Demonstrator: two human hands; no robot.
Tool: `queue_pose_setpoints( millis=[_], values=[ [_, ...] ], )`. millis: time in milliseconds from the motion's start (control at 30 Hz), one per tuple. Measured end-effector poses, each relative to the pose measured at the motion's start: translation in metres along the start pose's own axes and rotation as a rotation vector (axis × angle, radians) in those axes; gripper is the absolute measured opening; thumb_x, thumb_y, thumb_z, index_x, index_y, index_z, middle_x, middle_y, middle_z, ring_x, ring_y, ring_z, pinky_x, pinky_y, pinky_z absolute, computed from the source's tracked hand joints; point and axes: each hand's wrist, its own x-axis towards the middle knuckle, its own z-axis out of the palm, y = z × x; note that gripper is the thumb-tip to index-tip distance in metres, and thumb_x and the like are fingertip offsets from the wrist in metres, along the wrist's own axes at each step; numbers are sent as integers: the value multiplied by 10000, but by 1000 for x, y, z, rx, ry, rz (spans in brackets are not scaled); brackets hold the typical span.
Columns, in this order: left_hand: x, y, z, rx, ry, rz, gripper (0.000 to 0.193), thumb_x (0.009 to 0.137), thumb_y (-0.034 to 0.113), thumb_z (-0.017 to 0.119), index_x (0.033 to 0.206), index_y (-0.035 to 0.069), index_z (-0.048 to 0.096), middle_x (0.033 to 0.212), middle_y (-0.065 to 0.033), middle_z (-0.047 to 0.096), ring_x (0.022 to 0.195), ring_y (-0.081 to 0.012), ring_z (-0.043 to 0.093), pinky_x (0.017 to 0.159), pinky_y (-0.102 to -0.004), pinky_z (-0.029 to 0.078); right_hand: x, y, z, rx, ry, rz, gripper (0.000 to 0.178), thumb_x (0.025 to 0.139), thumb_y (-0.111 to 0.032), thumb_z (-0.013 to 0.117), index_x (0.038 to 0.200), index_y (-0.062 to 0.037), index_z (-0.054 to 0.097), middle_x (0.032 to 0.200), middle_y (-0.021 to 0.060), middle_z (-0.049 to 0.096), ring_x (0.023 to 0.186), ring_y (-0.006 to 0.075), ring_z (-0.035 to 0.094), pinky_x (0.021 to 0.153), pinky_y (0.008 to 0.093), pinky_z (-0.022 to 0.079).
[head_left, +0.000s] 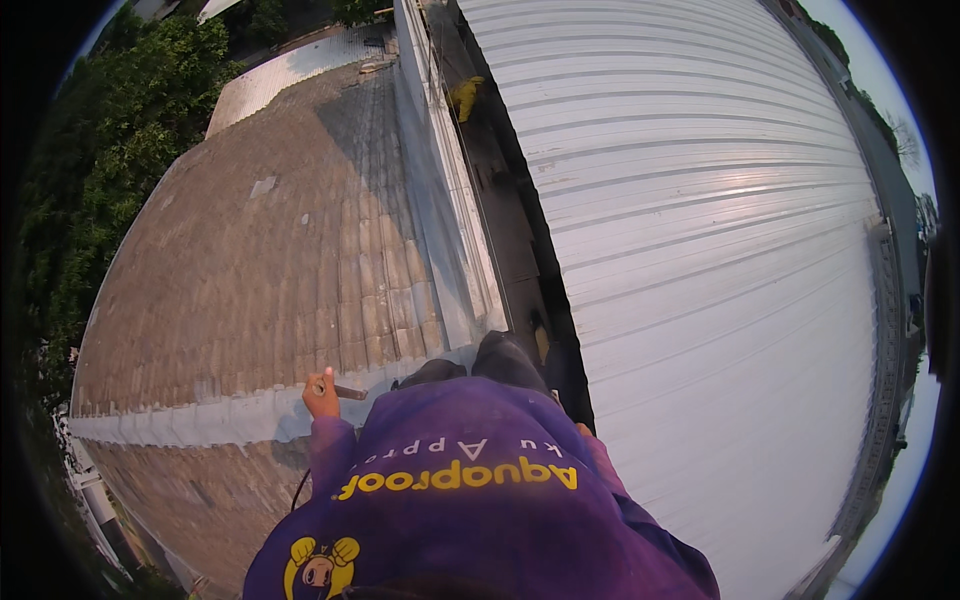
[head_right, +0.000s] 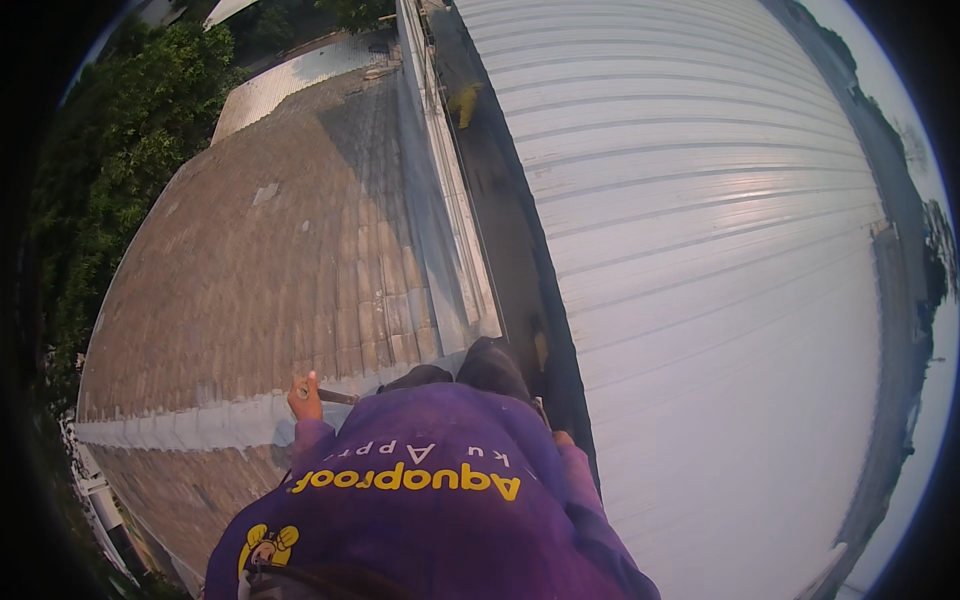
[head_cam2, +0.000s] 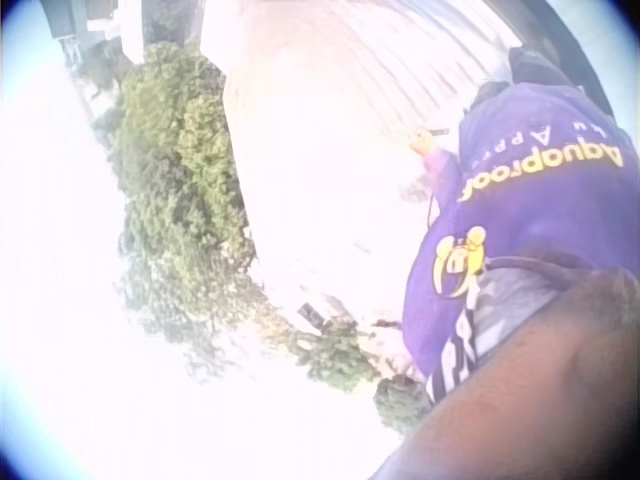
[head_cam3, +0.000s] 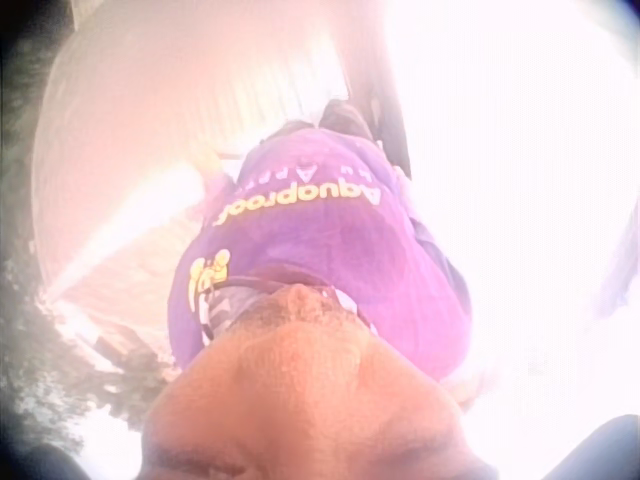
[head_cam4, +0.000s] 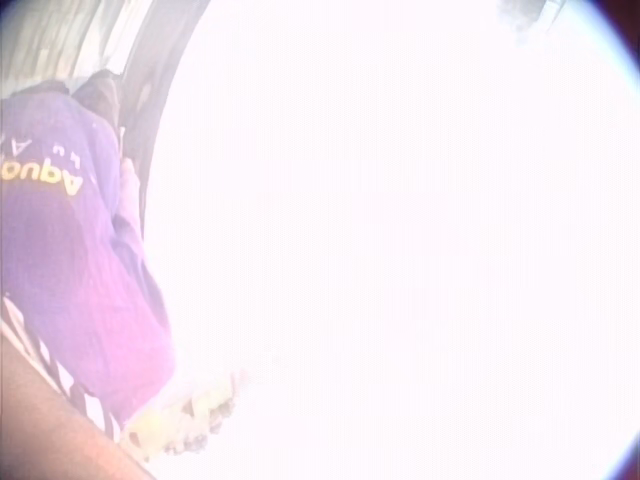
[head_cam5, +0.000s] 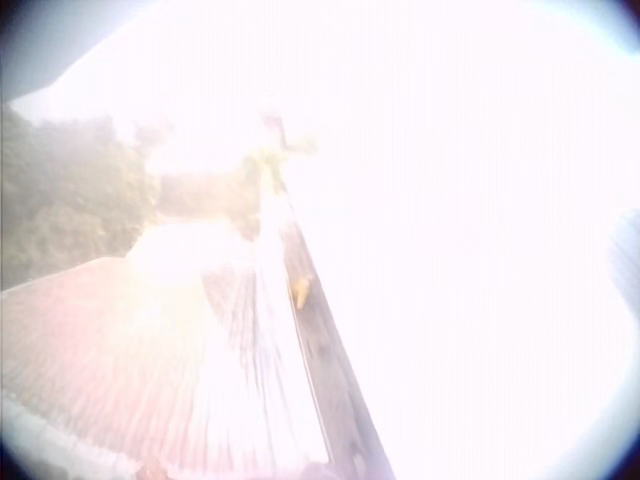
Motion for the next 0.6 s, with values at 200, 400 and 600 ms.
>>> queue_pose_setpoints(
  millis=[200,400,600],
  values=[
    [-22,-9,33,119,14,-27,349,955,251,787,753,16,627,655,-95,589,614,-176,522,613,-392,451,70,-57,-43,-7,25,-177,413,942,-419,695,1164,-83,790,1062,207,779,1069,376,744,916,464,558],
    [-34,-24,79,291,107,-116,397,952,288,775,713,12,619,642,-127,606,607,-219,557,620,-415,459,109,-86,-106,197,116,-96,420,863,-412,800,1036,-30,802,880,134,784,837,225,756,799,391,573],
    [-30,-8,127,107,180,-222,431,960,340,759,705,9,653,655,-83,657,630,-217,605,656,-417,492,185,-56,-159,199,183,-21,288,945,-262,744,1049,6,763,849,138,780,733,230,756,661,392,589]
  ],
)
